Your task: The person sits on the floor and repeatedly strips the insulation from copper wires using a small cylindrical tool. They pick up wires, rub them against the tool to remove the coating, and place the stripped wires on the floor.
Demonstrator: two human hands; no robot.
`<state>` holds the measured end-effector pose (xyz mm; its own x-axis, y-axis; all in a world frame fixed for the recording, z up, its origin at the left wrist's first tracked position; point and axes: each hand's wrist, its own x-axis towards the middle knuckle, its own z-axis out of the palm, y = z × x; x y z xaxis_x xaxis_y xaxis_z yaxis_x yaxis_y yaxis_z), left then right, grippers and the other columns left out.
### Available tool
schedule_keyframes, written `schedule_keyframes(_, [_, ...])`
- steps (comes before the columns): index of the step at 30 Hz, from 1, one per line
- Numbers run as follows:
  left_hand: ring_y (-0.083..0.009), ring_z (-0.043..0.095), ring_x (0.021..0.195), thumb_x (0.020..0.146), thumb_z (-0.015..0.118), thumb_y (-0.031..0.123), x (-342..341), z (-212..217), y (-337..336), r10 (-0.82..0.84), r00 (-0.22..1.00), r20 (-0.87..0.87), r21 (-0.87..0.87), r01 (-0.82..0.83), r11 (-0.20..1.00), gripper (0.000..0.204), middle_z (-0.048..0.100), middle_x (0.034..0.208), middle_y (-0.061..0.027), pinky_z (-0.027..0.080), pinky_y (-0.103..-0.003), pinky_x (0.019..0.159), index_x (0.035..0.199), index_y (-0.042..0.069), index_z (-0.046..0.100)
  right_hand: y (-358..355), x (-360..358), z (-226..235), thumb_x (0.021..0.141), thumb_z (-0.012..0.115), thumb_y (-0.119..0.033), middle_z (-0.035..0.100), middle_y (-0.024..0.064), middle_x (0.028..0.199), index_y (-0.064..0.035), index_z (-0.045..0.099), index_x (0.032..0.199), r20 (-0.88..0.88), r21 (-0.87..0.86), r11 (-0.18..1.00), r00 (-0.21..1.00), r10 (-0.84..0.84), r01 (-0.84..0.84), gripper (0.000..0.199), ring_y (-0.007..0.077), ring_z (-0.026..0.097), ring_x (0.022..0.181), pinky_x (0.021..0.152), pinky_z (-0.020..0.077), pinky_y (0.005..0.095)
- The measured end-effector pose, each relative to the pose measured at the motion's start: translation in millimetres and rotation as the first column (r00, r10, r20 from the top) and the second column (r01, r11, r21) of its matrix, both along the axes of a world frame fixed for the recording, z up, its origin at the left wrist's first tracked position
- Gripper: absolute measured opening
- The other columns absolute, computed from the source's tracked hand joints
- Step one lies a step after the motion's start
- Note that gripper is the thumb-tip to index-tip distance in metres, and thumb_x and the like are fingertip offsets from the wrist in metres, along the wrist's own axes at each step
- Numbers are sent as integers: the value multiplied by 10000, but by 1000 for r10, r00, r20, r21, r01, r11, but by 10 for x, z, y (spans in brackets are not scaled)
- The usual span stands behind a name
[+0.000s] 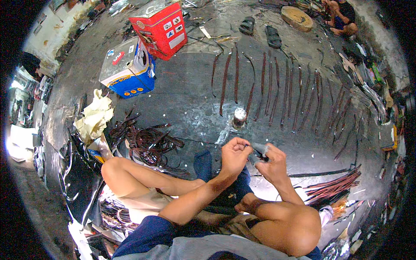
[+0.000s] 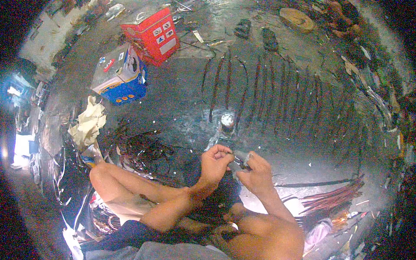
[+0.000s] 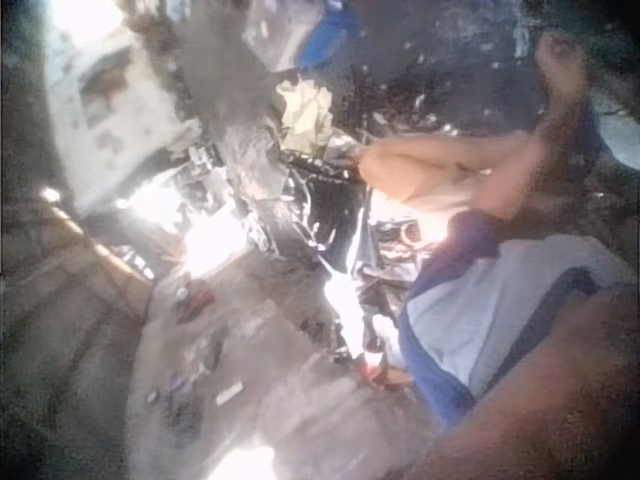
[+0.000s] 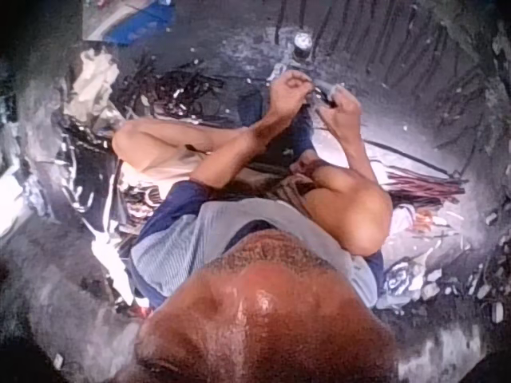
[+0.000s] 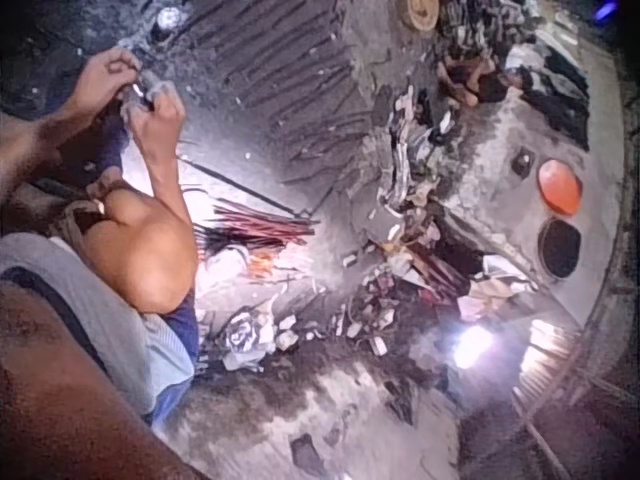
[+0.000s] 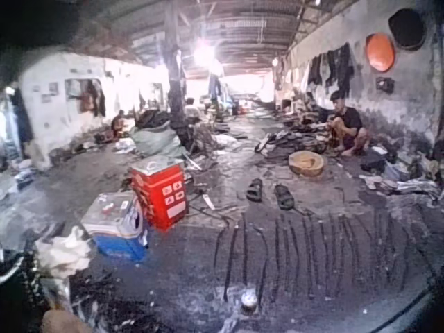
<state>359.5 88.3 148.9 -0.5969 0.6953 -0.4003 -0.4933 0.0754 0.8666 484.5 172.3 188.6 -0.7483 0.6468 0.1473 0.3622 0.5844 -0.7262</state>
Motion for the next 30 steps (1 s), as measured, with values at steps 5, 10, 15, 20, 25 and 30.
schedule_keyframes(5, [-81,609,673,826,707,39,-238,73,116,5,994,-113,-66,-12,998,131,684,815,-9,480,-234,558,952,57,676,95,-257,-67,654,819,-164,672,116,850,-80,738,1026,-119,25,999,993,-25,28,390,298,676,745,671,532,392])
schedule_keyframes(10, [-95,632,753,887,683,56,-461,101,161,46,994,97,32,-49,998,120,691,896,-12,496,-227,633,1005,70,672,181,-511,-73,619,743,-55,671,125,844,-61,743,1006,-247,15,1000,969,-21,25,387,292,681,762,664,526,382])
schedule_keyframes(15, [-105,652,890,916,702,91,-450,60,158,35,956,292,184,-92,979,143,700,1004,-14,525,-260,755,1058,73,697,286,-576,-73,645,671,-4,662,125,835,-51,741,1024,-348,4,1000,937,-17,19,388,290,674,743,644,521,361])
schedule_keyframes(20, [-103,639,821,897,710,39,-523,-8,233,12,968,252,329,-97,939,109,698,938,-27,512,-251,715,1005,44,699,389,-570,-76,643,663,-7,654,133,823,-25,725,980,-379,163,986,921,83,-22,342,298,658,710,624,528,382])
schedule_keyframes(25, [-104,628,746,880,723,16,-597,61,315,46,989,142,459,-107,882,81,693,872,-39,509,-240,683,952,14,685,397,-565,0,632,674,-23,658,132,816,-22,718,950,-405,220,975,906,125,-36,321,299,658,678,589,525,377])
schedule_keyframes(30, [-127,646,732,884,721,21,-860,203,308,74,979,191,525,-166,835,82,700,875,-60,540,-257,686,955,17,679,403,-531,-24,621,699,-57,670,126,819,-37,717,907,-371,332,942,912,176,-46,287,286,659,653,559,532,384])
